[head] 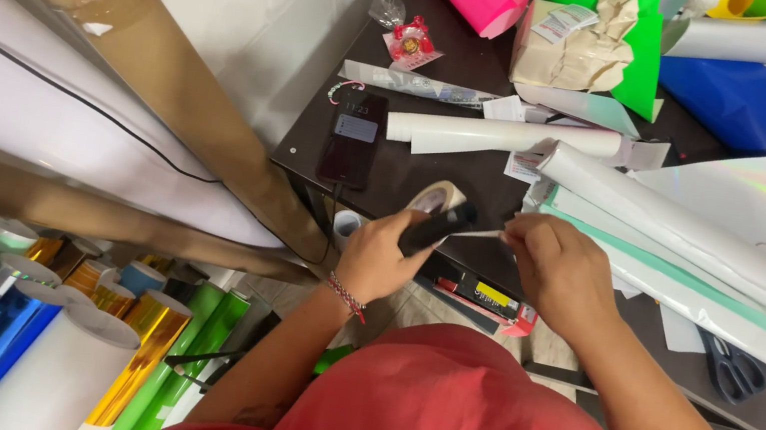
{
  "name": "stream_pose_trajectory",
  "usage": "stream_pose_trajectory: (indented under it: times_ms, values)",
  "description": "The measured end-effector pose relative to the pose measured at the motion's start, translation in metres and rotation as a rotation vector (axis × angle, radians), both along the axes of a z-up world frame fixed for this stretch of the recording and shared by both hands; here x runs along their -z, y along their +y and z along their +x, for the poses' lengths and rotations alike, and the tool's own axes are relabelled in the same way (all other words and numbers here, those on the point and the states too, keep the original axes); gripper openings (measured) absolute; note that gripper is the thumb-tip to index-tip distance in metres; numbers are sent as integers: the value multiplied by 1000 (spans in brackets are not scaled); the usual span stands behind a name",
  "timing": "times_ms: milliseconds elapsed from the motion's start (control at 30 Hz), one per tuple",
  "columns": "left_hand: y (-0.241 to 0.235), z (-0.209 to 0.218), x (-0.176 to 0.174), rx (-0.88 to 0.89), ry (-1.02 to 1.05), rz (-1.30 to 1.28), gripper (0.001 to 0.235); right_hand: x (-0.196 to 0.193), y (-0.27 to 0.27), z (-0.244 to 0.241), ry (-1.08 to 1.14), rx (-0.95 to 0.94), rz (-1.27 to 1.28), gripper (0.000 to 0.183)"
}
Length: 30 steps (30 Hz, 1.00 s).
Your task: Organizing, cutting, and preparing various vinyl sheets and scraps on a work table
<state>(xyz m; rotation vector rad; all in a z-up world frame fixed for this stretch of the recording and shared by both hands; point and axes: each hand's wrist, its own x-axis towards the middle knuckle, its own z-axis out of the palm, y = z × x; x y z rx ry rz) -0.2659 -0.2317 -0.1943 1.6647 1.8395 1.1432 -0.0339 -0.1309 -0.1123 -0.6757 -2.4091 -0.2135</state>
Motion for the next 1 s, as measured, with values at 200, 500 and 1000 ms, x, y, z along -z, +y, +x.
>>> stream_pose_trajectory:
  times_ms: [200,500,1000]
  values:
    - [2,-7,-11,-18,6,-184,60,4,1,5,22,45,-75,13]
    - [9,-24,-22,196,221,231,39,-19,2,-16,57,17,-297,6]
    - [42,-16,-7,326,202,305,29,10,13,-30,157,161,-417,69]
